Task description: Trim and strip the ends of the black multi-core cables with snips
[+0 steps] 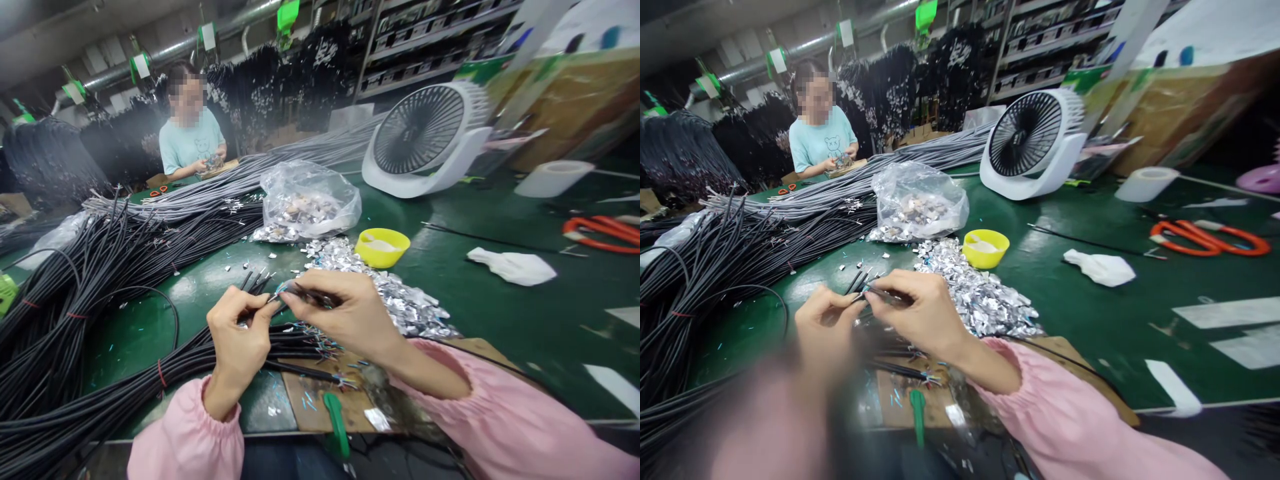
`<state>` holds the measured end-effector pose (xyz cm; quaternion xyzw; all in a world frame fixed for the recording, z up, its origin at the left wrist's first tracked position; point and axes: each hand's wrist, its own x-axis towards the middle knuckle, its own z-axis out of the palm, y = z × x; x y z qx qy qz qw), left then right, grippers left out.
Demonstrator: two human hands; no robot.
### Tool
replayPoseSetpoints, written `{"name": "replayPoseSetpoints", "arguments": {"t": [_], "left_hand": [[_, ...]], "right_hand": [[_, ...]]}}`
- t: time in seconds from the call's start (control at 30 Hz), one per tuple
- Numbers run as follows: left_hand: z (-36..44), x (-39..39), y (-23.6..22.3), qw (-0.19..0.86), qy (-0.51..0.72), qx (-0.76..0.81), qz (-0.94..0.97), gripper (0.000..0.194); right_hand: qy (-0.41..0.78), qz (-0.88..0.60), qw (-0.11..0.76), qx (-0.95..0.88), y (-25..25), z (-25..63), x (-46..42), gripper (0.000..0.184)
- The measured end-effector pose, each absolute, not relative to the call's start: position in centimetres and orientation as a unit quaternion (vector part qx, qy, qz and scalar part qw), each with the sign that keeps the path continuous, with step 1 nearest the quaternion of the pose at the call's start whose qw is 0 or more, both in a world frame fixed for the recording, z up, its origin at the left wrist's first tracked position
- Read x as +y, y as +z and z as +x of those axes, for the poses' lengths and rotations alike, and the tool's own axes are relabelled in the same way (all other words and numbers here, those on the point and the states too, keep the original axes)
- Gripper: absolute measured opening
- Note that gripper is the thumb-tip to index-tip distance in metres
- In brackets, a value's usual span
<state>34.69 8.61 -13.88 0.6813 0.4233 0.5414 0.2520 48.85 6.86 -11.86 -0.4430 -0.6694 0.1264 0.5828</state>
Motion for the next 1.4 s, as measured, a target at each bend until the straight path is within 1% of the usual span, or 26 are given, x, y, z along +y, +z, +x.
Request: {"name": "replayPoseSetpoints", "arguments": {"t": [0.1, 0.2, 0.27, 0.3, 0.33, 0.4, 0.47, 0.5, 0.57, 0.67, 0.8, 0.9, 0.97, 1.07, 1.4], "left_hand": [[34.5, 8.6, -13.6, 0.263, 0.516, 0.420, 0.699, 0.013], [34.3, 8.8, -12.9, 0.370, 0.460, 0.424, 0.687, 0.010], [34.1, 8.9, -12.5, 0.440, 0.428, 0.419, 0.669, 0.010], [34.0, 9.0, -12.4, 0.449, 0.427, 0.410, 0.669, 0.010], [34.0, 9.0, -12.4, 0.439, 0.437, 0.395, 0.678, 0.010], [33.8, 9.0, -12.5, 0.379, 0.467, 0.360, 0.713, 0.012], [33.7, 9.0, -12.8, 0.307, 0.485, 0.333, 0.748, 0.014], [33.7, 9.0, -12.9, 0.273, 0.491, 0.324, 0.761, 0.015], [33.6, 9.0, -13.0, 0.210, 0.508, 0.315, 0.774, 0.015], [33.5, 9.0, -13.1, 0.144, 0.529, 0.316, 0.774, 0.013], [33.3, 9.1, -13.2, 0.102, 0.559, 0.336, 0.752, 0.015], [33.1, 9.1, -13.3, 0.088, 0.569, 0.347, 0.740, 0.016], [33.1, 9.1, -13.3, 0.085, 0.567, 0.345, 0.743, 0.016], [33.1, 9.0, -13.4, 0.080, 0.564, 0.340, 0.748, 0.016], [33.2, 9.0, -13.6, 0.061, 0.556, 0.339, 0.757, 0.015]], "right_hand": [[0.169, -0.464, 0.577, -0.650, -12.1, 48.8, 6.9, 0.013], [0.237, -0.478, 0.577, -0.619, -12.1, 48.9, 6.9, 0.013], [0.316, -0.474, 0.564, -0.598, -11.8, 49.0, 7.0, 0.015], [0.369, -0.470, 0.551, -0.583, -11.7, 49.1, 7.1, 0.015], [0.427, -0.464, 0.532, -0.565, -11.7, 49.1, 7.2, 0.016], [0.529, -0.449, 0.492, -0.527, -11.6, 49.2, 7.5, 0.018], [0.574, -0.440, 0.469, -0.506, -11.6, 49.2, 7.6, 0.022], [0.571, -0.442, 0.467, -0.511, -11.7, 49.2, 7.6, 0.025], [0.522, -0.453, 0.475, -0.544, -11.9, 49.2, 7.6, 0.030], [0.393, -0.462, 0.505, -0.615, -12.1, 49.1, 7.3, 0.038], [0.224, -0.479, 0.556, -0.641, -12.5, 49.1, 7.0, 0.032], [0.146, -0.468, 0.558, -0.670, -12.7, 49.1, 7.0, 0.031], [0.130, -0.449, 0.543, -0.698, -12.7, 49.1, 7.0, 0.026], [0.151, -0.420, 0.528, -0.722, -12.4, 49.0, 6.9, 0.021], [0.211, -0.406, 0.534, -0.711, -12.2, 49.0, 6.8, 0.022]]}}
